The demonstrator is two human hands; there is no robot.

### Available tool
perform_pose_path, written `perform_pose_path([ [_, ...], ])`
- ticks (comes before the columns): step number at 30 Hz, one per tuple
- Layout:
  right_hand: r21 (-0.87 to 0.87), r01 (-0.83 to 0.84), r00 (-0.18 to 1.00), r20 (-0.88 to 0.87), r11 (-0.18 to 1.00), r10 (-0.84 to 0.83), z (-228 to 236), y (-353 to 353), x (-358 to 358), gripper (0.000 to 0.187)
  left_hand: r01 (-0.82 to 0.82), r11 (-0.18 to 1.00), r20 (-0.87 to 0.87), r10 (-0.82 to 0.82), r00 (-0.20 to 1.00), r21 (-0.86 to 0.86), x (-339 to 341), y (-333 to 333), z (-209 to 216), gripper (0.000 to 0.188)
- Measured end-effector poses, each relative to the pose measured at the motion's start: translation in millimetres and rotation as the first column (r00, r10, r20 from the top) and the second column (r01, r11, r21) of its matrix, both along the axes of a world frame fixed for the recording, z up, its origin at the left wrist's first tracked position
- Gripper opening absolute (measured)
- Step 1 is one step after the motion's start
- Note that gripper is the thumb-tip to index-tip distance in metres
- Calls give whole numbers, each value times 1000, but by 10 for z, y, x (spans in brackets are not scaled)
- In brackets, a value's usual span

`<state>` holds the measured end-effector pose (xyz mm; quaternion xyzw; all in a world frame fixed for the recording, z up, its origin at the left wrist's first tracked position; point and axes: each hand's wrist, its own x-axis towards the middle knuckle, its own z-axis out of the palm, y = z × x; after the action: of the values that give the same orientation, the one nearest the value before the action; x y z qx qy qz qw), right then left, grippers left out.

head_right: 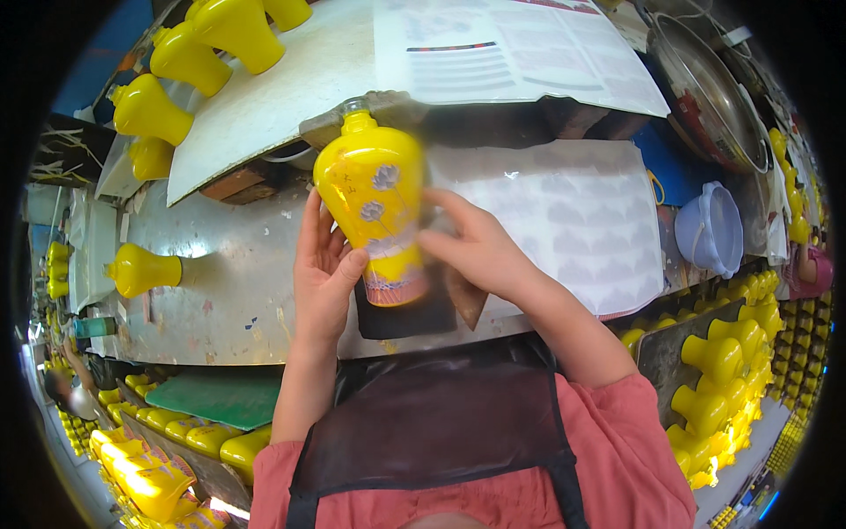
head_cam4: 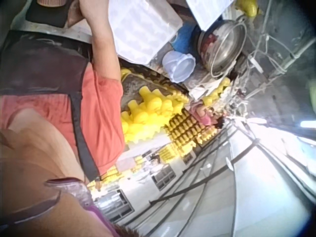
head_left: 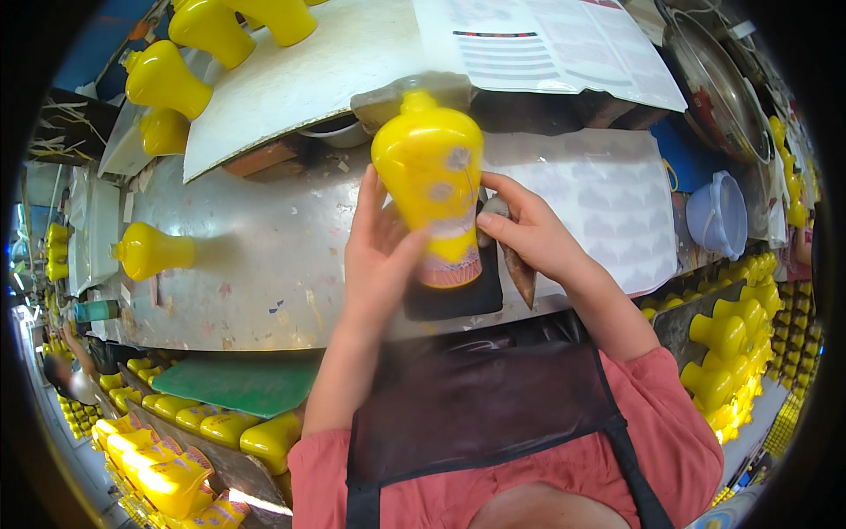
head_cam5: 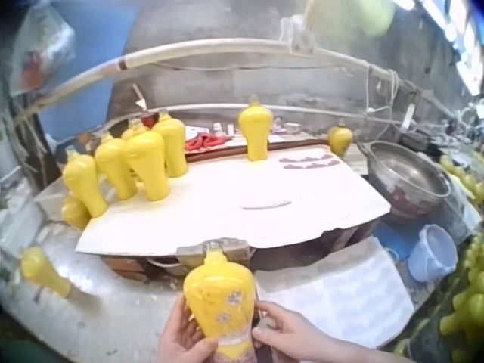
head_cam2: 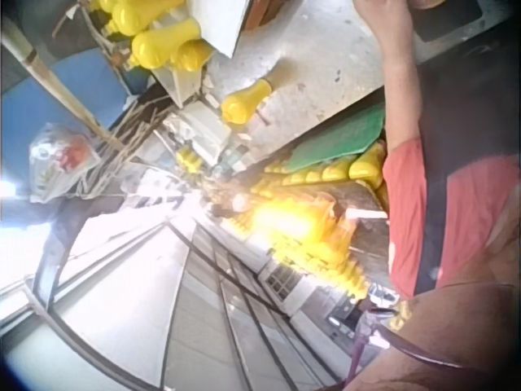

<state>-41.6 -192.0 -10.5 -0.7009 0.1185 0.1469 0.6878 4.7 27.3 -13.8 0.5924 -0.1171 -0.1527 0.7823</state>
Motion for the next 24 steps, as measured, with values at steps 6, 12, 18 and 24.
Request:
perform_pose_path([
  [6,187,-63,990,-110,980,85,160,-40,-18,61,58,998,-88,-58,994,2,9,106,31,87],
  [12,-63,-40,991,122,997,48,107,29,-10,67,53,998,6,-54,999,43,109,137,-60,88],
  [18,-57,24,997,79,998,-20,72,13,-23,74,50,999,-10,-50,999,-2,126,105,-58,91],
  [24,-124,49,992,122,991,-34,128,70,-18,74,124,992,9,-124,992,-7,137,42,-24,95],
])
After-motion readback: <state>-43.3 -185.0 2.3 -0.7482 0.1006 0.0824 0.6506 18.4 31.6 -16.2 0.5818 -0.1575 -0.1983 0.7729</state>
